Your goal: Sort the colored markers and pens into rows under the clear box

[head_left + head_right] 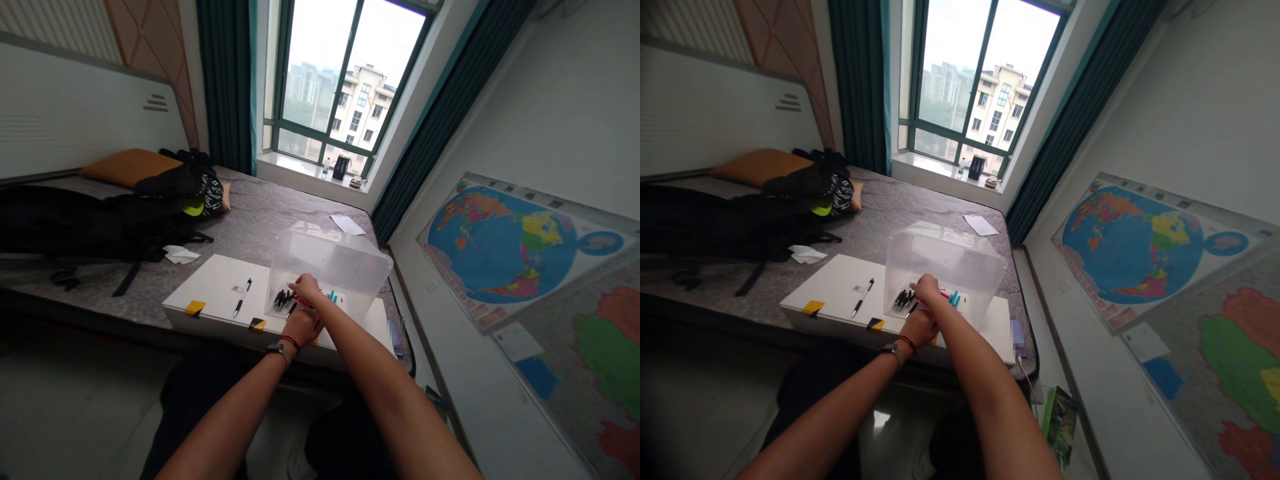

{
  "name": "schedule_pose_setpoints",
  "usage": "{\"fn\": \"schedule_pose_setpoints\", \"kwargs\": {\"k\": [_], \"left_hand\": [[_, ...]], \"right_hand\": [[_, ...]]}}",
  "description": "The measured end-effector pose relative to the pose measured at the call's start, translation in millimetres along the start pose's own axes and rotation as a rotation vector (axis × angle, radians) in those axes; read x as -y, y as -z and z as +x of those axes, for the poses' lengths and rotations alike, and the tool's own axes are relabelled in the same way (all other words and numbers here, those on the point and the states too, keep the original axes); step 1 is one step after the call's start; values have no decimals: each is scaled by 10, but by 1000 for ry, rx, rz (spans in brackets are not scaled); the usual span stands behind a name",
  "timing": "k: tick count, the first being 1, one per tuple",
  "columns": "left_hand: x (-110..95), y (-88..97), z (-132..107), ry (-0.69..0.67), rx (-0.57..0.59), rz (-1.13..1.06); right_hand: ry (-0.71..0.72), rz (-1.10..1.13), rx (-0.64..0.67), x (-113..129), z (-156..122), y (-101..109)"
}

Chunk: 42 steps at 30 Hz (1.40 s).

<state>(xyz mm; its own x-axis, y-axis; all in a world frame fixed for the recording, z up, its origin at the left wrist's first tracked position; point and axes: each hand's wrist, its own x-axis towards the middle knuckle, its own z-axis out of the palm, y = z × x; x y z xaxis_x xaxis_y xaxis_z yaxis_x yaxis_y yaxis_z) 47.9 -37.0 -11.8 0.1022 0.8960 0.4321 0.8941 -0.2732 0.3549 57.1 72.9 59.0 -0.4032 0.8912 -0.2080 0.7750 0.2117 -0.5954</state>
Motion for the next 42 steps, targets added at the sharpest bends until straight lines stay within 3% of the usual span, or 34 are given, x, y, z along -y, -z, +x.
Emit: {"fn": "schedule_pose_setpoints", "kwargs": {"k": [6,9,14,19,26,36,42], "left_hand": [[-38,20,-6,-27,-86,81],[-50,34,-3,-18,-96,100],[-55,49,-4,-3,-65,109],[-66,54,-2,22,-51,116],[-68,39,4,35,-41,110],[-74,48,5,41,-48,108],[-74,64,8,72,-58,88]], "right_hand": [[62,3,-269,-460,-273,531],[86,-38,-336,-764,-513,685],[87,-182,-315,-1116,-824,505],[49,-276,-236,-1233,-860,273],[89,-267,-192,-1301,-810,311],[-172,-160,-288,-1192,-668,340],[43,167,-485,-1295,-773,131]]}}
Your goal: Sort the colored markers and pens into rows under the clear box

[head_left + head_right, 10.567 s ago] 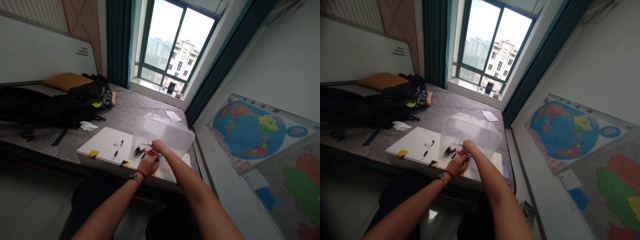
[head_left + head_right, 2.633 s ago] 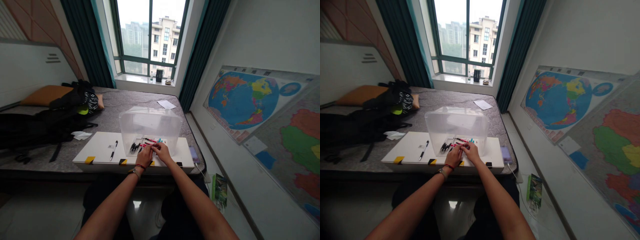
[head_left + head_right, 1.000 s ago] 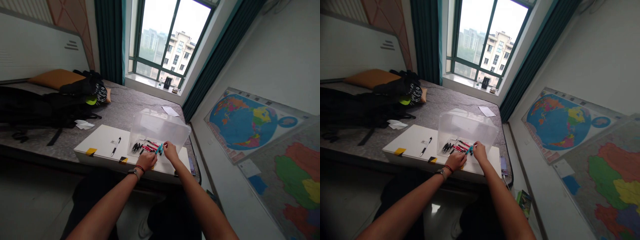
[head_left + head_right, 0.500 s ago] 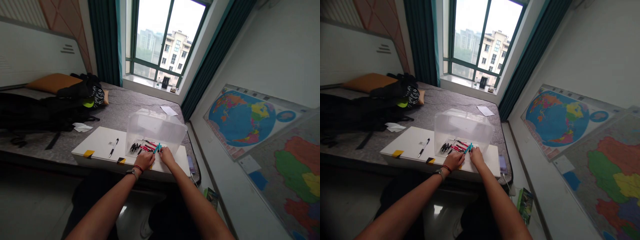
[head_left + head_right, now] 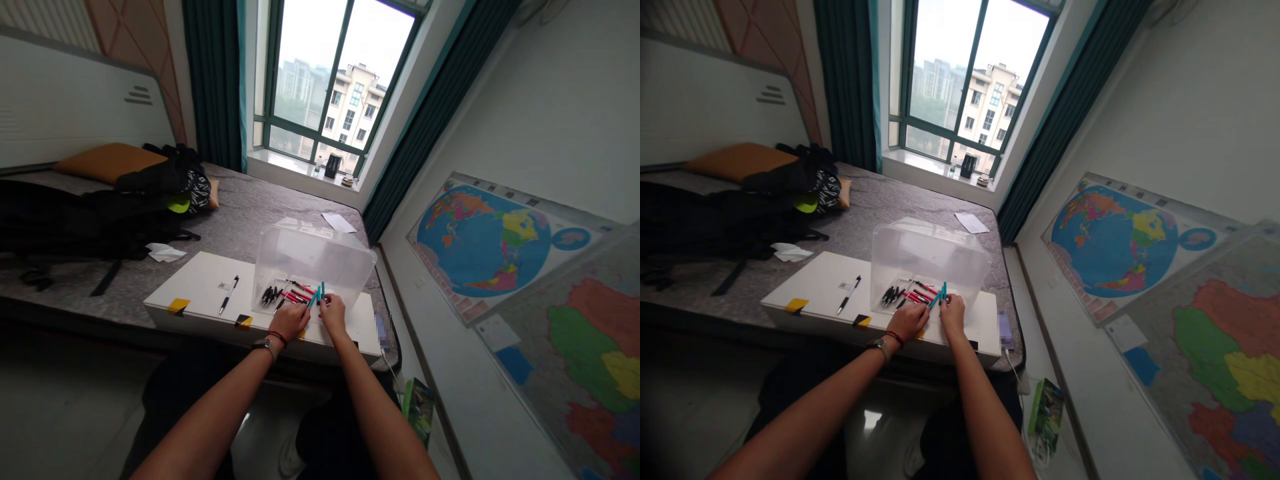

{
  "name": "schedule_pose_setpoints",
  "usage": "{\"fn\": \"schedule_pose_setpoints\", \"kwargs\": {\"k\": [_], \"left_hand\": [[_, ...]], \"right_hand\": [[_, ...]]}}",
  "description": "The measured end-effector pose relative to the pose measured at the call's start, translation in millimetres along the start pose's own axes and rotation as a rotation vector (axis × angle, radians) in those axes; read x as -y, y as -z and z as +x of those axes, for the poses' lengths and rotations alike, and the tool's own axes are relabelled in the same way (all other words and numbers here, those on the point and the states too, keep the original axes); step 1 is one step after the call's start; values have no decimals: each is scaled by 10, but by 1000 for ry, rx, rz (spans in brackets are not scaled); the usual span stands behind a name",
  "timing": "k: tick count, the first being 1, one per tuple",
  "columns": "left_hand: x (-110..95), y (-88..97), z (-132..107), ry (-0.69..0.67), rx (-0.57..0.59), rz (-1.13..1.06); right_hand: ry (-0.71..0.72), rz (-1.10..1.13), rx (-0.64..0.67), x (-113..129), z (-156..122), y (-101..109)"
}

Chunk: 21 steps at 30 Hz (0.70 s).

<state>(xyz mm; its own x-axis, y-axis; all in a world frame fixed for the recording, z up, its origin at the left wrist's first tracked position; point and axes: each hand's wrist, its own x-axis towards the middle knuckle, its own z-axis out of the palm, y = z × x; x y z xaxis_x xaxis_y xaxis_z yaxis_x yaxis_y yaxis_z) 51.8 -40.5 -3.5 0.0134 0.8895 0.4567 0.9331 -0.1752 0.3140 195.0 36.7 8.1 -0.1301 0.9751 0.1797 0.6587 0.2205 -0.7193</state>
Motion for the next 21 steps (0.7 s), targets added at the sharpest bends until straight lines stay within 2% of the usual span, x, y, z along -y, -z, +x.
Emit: {"fn": "schedule_pose_setpoints", "kwargs": {"k": [3,5,11,17,21], "left_hand": [[-5,24,2,43,-7,-32],[-7,43,2,69,-1,-67],[-11,58,4,91,39,-78],[-18,33,11,127,26,-70],[-7,18,9,142,19,-67]], "right_hand": [[36,253,11,-31,-168,-88],[74,326,20,-23,-261,-126],[150,269,64,53,-393,-126],[192,222,129,79,-425,-73],[191,240,50,59,-446,-72]]}}
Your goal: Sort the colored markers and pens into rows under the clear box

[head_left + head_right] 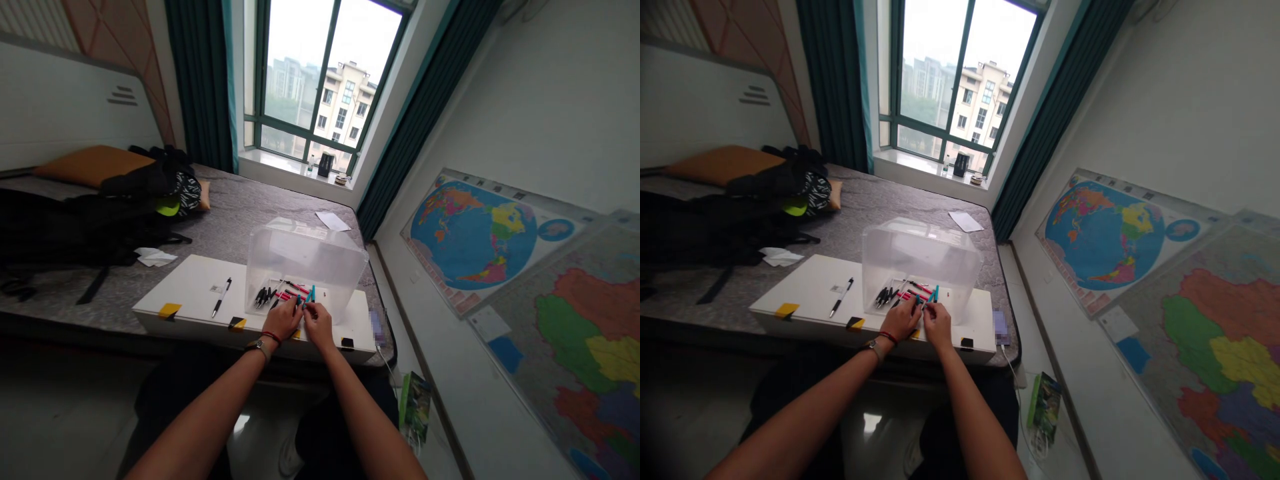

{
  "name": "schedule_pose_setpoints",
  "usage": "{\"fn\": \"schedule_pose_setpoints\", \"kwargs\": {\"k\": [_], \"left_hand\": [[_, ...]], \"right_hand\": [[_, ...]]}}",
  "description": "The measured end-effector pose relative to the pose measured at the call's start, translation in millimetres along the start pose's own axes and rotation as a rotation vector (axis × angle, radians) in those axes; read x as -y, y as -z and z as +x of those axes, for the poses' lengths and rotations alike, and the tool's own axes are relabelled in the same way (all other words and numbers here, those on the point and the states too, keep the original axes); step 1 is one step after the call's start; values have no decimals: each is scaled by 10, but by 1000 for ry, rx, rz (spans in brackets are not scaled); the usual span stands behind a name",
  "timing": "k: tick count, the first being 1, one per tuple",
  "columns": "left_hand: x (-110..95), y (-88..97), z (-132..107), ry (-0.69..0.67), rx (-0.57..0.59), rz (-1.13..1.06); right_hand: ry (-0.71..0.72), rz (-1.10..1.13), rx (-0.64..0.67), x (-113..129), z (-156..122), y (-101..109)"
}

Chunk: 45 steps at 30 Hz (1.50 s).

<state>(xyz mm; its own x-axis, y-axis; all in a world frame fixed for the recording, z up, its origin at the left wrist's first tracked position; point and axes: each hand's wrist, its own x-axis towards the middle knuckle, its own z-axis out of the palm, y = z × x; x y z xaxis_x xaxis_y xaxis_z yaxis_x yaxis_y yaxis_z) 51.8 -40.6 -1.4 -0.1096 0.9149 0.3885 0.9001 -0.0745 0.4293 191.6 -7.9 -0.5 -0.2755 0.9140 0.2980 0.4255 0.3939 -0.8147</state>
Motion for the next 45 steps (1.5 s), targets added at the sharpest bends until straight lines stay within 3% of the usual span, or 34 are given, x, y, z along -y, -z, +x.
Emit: {"fn": "schedule_pose_setpoints", "kwargs": {"k": [6,11,14,18,21,27,33,37,42,45], "left_hand": [[5,-4,4,19,-21,9],[14,-17,10,3,-27,43],[21,-35,12,7,-21,58],[17,-38,17,27,3,65],[6,-22,17,35,17,56],[-2,1,11,35,27,32],[-26,42,7,27,26,25],[-33,58,10,32,36,33],[-28,43,16,26,25,39],[-26,42,15,20,17,32]], "right_hand": [[-127,25,-121,-88,40,-33],[-114,-87,-106,-71,366,34],[-51,-305,-12,-20,689,84],[-123,-614,227,-2,1060,85],[-141,-727,334,-42,1204,63],[-146,-771,386,-121,1276,103],[-117,-800,374,-49,1261,145],[-65,-793,360,26,1260,76],[-152,-821,400,34,1291,-32],[-134,-874,439,12,1298,-40]]}}
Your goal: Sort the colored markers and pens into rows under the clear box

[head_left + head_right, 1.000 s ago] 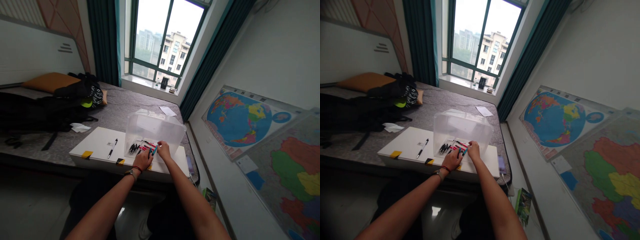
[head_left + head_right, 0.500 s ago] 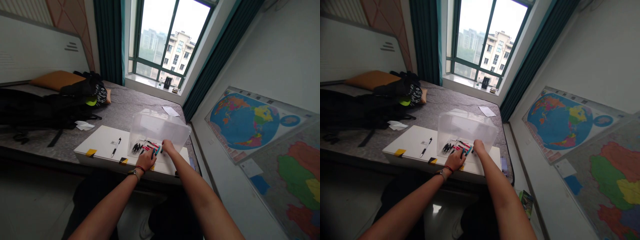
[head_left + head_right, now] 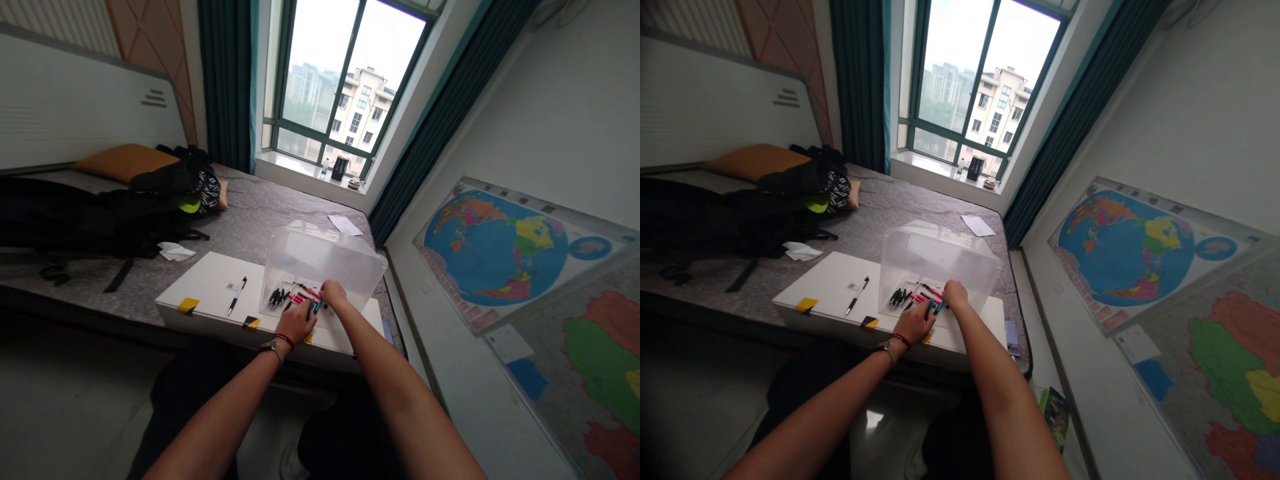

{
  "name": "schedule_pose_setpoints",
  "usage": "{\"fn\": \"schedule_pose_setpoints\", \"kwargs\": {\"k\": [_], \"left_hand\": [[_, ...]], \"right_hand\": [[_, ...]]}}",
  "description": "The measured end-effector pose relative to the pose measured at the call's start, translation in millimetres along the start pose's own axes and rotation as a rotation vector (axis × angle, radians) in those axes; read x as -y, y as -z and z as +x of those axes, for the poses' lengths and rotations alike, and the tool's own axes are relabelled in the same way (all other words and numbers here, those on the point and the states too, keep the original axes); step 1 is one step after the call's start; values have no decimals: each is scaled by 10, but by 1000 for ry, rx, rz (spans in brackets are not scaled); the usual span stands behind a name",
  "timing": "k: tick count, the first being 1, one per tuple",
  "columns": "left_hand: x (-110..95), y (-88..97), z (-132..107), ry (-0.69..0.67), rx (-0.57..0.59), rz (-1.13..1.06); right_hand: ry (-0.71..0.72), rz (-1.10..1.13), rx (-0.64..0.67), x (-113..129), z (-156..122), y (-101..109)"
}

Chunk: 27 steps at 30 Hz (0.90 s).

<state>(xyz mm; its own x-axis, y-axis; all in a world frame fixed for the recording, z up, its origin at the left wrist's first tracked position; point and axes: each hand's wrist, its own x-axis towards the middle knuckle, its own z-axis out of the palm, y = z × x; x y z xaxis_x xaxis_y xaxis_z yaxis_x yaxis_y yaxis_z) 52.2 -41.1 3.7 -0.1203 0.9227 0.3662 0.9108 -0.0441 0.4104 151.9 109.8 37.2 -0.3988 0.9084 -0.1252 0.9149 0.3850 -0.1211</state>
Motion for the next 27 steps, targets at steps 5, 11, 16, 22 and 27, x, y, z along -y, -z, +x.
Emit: {"fn": "schedule_pose_setpoints", "kwargs": {"k": [5,11,16,22,27], "left_hand": [[8,-1,-3,-10,-3,5],[-2,17,-5,-10,-3,-8],[-10,23,-9,-11,-6,-9],[-7,27,-7,-13,-2,-9],[-10,38,-2,-8,6,-8]], "right_hand": [[93,-97,-9,-83,-38,4],[194,-187,-4,-174,-98,46],[262,-226,17,-186,-150,83],[277,-203,1,-192,-188,54],[158,58,-163,-105,-176,46]]}}
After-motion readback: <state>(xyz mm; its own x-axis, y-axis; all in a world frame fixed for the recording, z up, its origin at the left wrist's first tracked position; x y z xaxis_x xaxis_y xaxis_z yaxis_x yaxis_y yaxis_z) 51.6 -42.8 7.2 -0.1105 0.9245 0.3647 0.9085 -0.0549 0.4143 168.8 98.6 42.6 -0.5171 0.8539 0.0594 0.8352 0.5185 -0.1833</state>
